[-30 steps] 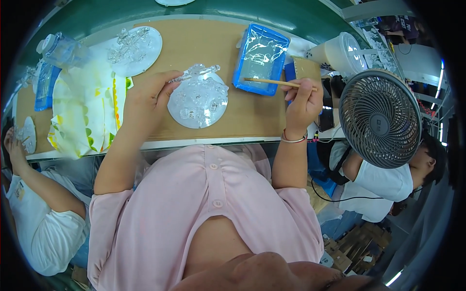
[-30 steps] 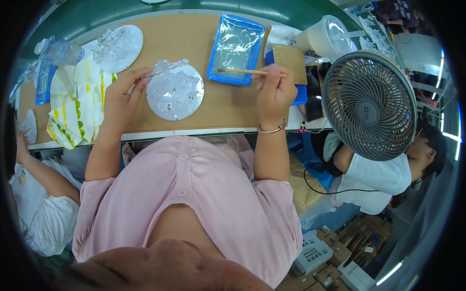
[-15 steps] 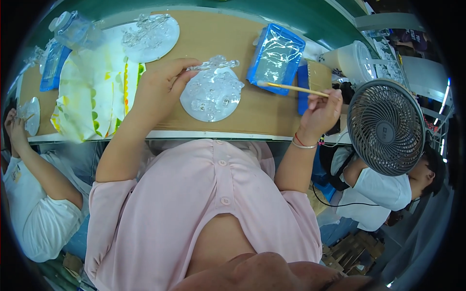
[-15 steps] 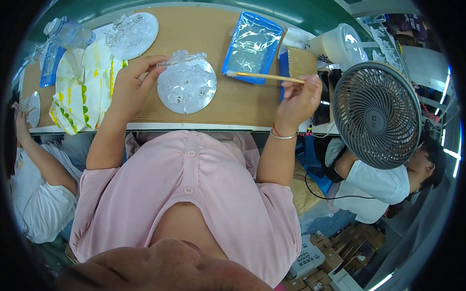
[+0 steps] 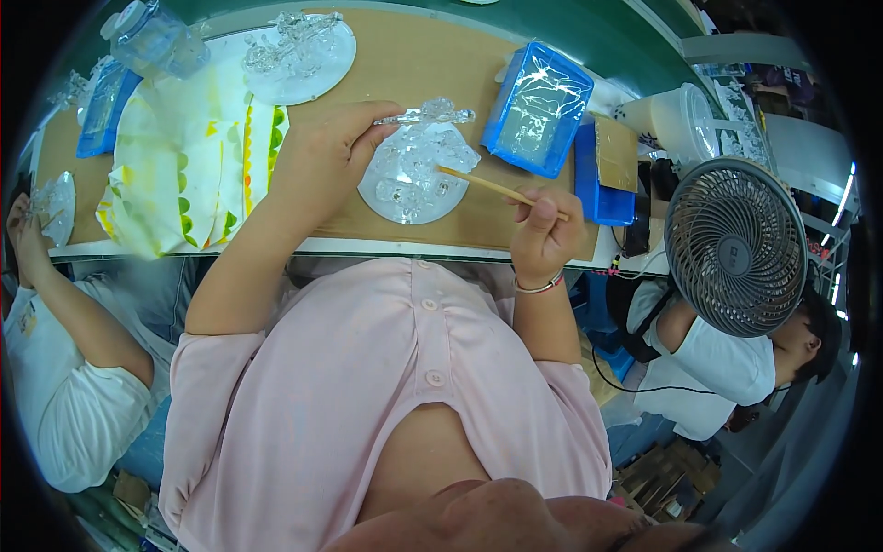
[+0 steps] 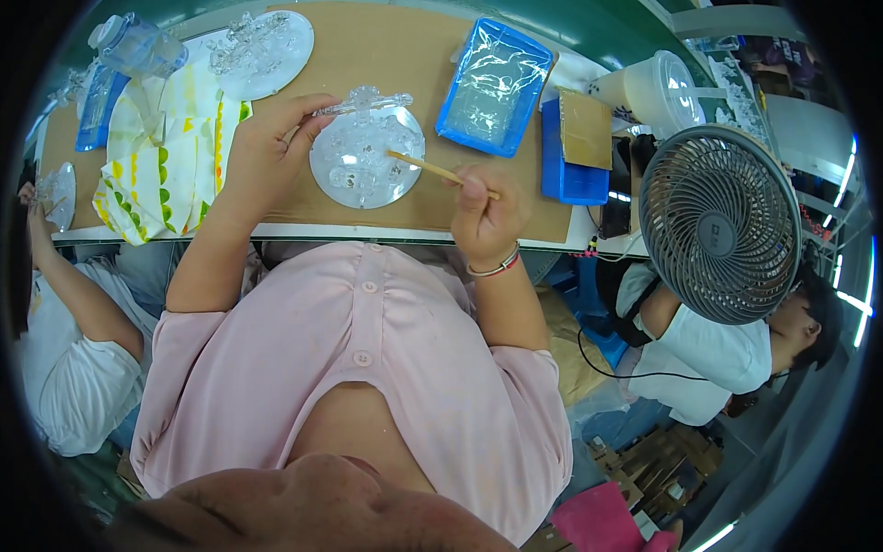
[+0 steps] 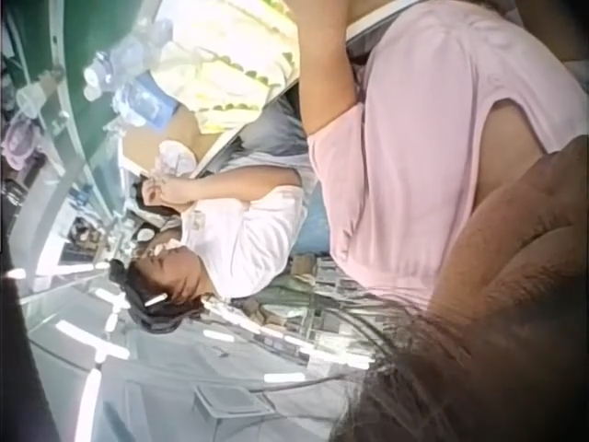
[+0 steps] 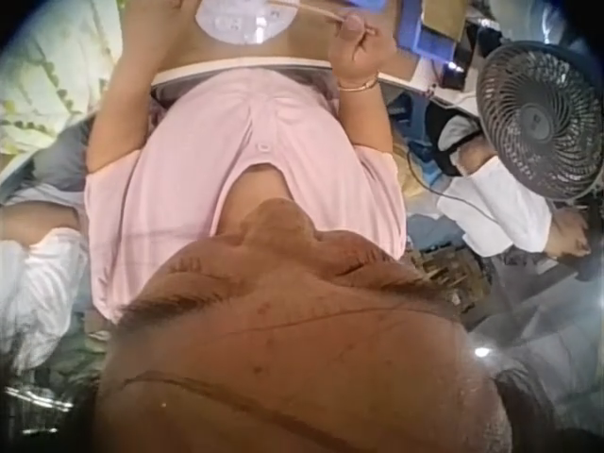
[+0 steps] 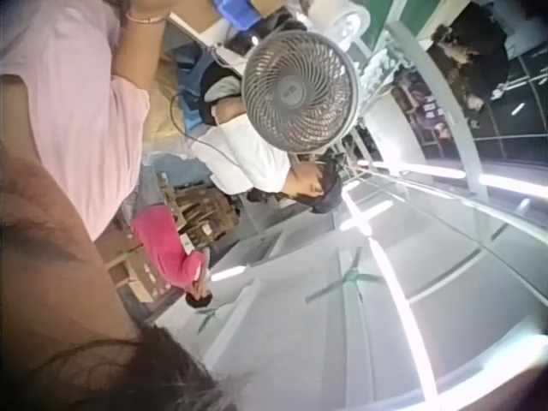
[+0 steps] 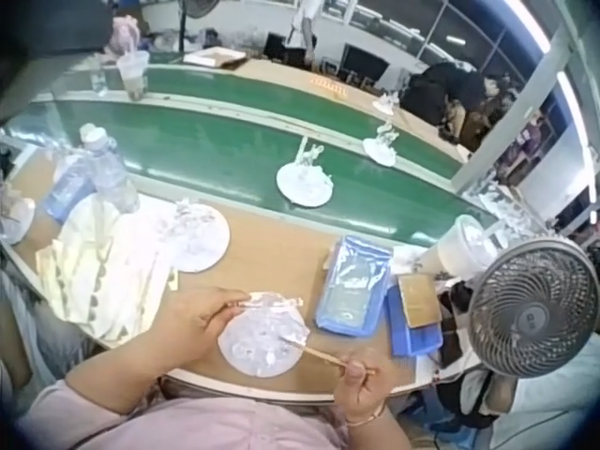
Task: Applying adhesive to plastic light fixture parts on an assembly line.
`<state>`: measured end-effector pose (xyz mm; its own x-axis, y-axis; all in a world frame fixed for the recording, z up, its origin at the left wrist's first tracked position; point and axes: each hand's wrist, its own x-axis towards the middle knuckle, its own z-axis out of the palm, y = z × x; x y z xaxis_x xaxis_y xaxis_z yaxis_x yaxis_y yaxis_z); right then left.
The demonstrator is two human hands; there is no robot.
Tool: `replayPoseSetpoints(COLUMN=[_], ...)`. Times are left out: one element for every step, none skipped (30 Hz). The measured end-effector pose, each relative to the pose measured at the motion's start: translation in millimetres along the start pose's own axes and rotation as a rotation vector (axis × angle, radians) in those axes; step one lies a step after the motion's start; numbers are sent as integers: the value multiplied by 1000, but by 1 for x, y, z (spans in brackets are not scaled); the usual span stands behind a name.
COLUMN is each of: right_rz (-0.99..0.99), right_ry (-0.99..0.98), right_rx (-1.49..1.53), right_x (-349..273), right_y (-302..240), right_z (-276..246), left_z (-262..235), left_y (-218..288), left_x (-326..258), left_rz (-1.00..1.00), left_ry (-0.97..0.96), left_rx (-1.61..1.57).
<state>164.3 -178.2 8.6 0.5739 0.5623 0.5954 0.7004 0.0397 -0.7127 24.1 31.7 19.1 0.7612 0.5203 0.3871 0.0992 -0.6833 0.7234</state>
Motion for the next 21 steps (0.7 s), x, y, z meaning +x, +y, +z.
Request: replayPoseSetpoints(right_rz=[-1,-62,-124,-125,-119,-113,-112,-163,-214,-214,-246,-279,-278,-265,-251,-251,-252,-254,-255,-220,-185], right_ry=[-5,-69,-133,-136,-142,-148,-149,-164,-178,-180,-222,-263,-265,-279,-293,-294,-278,-262,-264,-247,-229], right_rx=[3,-15,-34,-34,-30,-27,-28,-69,-109,-110,-116,-121,-121,-102,-82,-84,-74,-64,-65,-13,39], right_x=[1,4,5,6,5,6,7,9,11,12,11,10,8,5,2,1,0,-1,-3,-5,-6], right_y=[-1,-3,-5,-7,-9,-10,-11,-12,-13,-16,-22,-25,-26,-26,-25,-24,-22,-20,-18,-15,-14], right_z=[0,0,0,0,-1,-2,-2,-2,-2,-2,-2,-2,-2,-1,-1,1,3,6,8,11,13], left_z=[0,1,0,0,0,0,0,0,0,0,0,0,0,0,0,1,1,1,1,1,1], left_y=[0,0,0,0,0,0,0,0,0,0,-1,-1,0,1,1,0,0,0,0,1,1], left_x=[0,0,0,0,0,0,0,0,0,0,0,0,-1,-1,-2,-2,-2,-2,-1,-1,-2], left_rz=[2,4,0,12,25,23,46,68,67,65,63,61,60,57,56,60,64,64,67,71,71], left_ry=[5,10,13,11,10,11,20,29,29,29,28,29,26,22,23,25,27,28,29,30,33], left_rx=[-6,-12,-11,-6,0,-1,6,13,13,7,2,2,8,14,14,20,26,25,29,33,31])
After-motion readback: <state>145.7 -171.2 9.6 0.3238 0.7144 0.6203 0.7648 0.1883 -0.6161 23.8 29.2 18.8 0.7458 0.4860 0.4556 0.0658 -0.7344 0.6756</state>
